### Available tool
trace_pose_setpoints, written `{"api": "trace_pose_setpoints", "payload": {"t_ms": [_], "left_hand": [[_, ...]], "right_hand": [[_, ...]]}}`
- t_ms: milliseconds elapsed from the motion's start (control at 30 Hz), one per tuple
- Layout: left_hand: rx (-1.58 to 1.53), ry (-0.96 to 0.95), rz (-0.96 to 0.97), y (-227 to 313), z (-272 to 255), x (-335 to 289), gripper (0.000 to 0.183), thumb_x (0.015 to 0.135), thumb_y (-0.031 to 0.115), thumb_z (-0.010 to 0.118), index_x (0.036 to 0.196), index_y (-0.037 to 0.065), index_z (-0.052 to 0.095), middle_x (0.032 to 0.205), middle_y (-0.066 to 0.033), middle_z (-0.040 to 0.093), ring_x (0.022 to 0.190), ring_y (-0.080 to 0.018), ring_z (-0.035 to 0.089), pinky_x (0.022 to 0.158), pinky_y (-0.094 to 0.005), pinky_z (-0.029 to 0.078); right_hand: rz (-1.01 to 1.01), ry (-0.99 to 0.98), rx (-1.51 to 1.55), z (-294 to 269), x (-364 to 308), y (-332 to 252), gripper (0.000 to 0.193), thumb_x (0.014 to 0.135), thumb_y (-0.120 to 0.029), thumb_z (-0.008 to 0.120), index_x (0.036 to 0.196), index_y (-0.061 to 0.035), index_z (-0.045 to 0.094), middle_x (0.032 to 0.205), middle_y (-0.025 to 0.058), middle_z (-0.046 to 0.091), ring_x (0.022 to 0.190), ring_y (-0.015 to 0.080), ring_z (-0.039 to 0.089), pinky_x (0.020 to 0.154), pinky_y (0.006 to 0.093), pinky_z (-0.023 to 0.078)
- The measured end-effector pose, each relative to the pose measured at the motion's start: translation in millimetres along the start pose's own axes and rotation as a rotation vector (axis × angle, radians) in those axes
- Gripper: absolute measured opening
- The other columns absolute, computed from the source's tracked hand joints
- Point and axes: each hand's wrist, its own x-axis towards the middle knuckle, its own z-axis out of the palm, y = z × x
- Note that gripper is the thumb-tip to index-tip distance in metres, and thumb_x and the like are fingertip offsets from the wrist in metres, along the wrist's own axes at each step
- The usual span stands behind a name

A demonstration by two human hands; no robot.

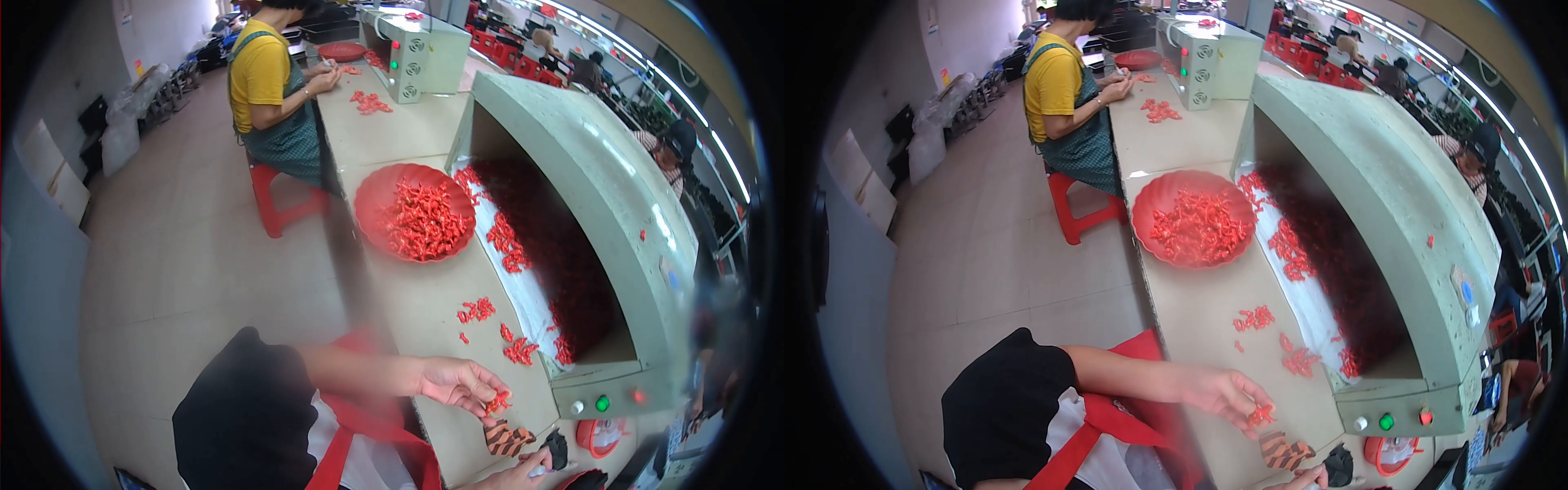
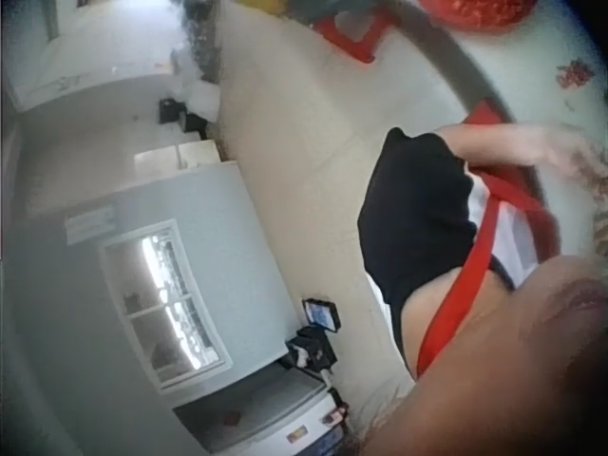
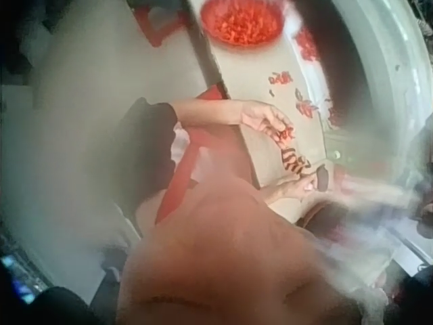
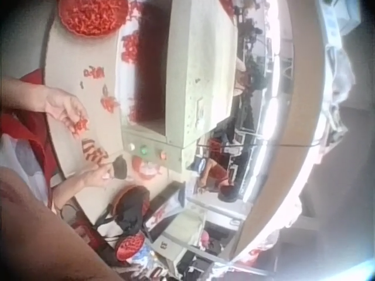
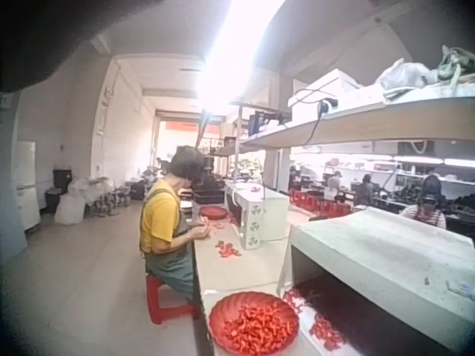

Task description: The person assembles small red plastic toy parts by hand, joining them together with glue from a glue bottle.

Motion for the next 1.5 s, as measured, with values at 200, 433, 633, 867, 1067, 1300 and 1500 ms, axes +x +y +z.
{"api": "trace_pose_setpoints", "payload": {"t_ms": [200,433,633,867,1067,1300,1500], "left_hand": [[0.132,-0.008,0.053,2.1,-14.0,-2.0,0.033,0.087,0.010,0.053,0.118,0.002,0.049,0.114,-0.0115,0.054,0.106,-0.0319,0.054,0.089,-0.0344,0.044],[-0.279,-0.143,0.265,49.8,-15.7,-7.7,0.042,0.088,0.020,0.051,0.126,0.005,0.040,0.126,-0.0151,0.041,0.118,-0.0323,0.042,0.096,-0.0366,0.041],[-0.493,-0.214,0.234,59.2,-8.5,1.6,0.035,0.091,0.020,0.046,0.123,0.006,0.043,0.123,-0.0199,0.043,0.119,-0.0349,0.040,0.092,-0.0315,0.048],[-0.465,-0.186,0.223,54.4,-9.6,4.8,0.034,0.092,0.020,0.047,0.122,0.005,0.044,0.122,-0.0204,0.043,0.119,-0.0337,0.040,0.091,-0.0302,0.048],[-0.493,-0.180,0.221,50.7,-10.7,6.5,0.035,0.091,0.021,0.047,0.121,0.002,0.046,0.121,-0.0200,0.043,0.118,-0.0326,0.040,0.091,-0.0296,0.049],[-0.557,-0.125,0.243,50.4,-10.8,8.7,0.036,0.091,0.023,0.049,0.119,0.001,0.046,0.121,-0.0183,0.044,0.117,-0.0316,0.041,0.091,-0.0290,0.049],[-0.627,-0.125,0.236,50.9,-11.5,9.4,0.038,0.090,0.025,0.050,0.119,0.001,0.046,0.121,-0.0157,0.044,0.116,-0.0307,0.043,0.090,-0.0305,0.050]], "right_hand": [[-0.175,-0.048,-0.035,-16.8,18.8,39.6,0.018,0.087,-0.017,0.057,0.087,0.0011,0.056,0.067,0.0006,0.046,0.058,0.0078,0.040,0.051,0.0218,0.032],[-0.148,-0.006,-0.018,-14.4,16.5,36.4,0.017,0.086,-0.015,0.058,0.088,0.0014,0.057,0.064,0.0003,0.047,0.058,0.0070,0.042,0.053,0.0202,0.034],[-0.102,-0.020,-0.069,-15.3,19.2,38.2,0.014,0.084,-0.009,0.058,0.089,0.0040,0.059,0.069,0.0031,0.053,0.062,0.0094,0.048,0.058,0.0214,0.039],[-0.106,-0.004,-0.100,-14.6,15.7,31.5,0.014,0.084,-0.008,0.056,0.089,0.0046,0.058,0.068,0.0036,0.054,0.060,0.0087,0.048,0.058,0.0210,0.040],[-0.091,-0.018,-0.068,-13.9,14.9,33.7,0.013,0.084,-0.007,0.057,0.089,0.0047,0.058,0.068,0.0040,0.054,0.060,0.0088,0.048,0.059,0.0208,0.040],[-0.108,-0.038,-0.059,-13.6,14.5,35.0,0.013,0.084,-0.007,0.057,0.089,0.0048,0.058,0.070,0.0042,0.054,0.060,0.0087,0.048,0.059,0.0203,0.041],[-0.094,-0.036,-0.069,-13.9,14.1,33.9,0.013,0.084,-0.008,0.057,0.089,0.0046,0.058,0.070,0.0042,0.054,0.060,0.0088,0.049,0.058,0.0203,0.042]]}}
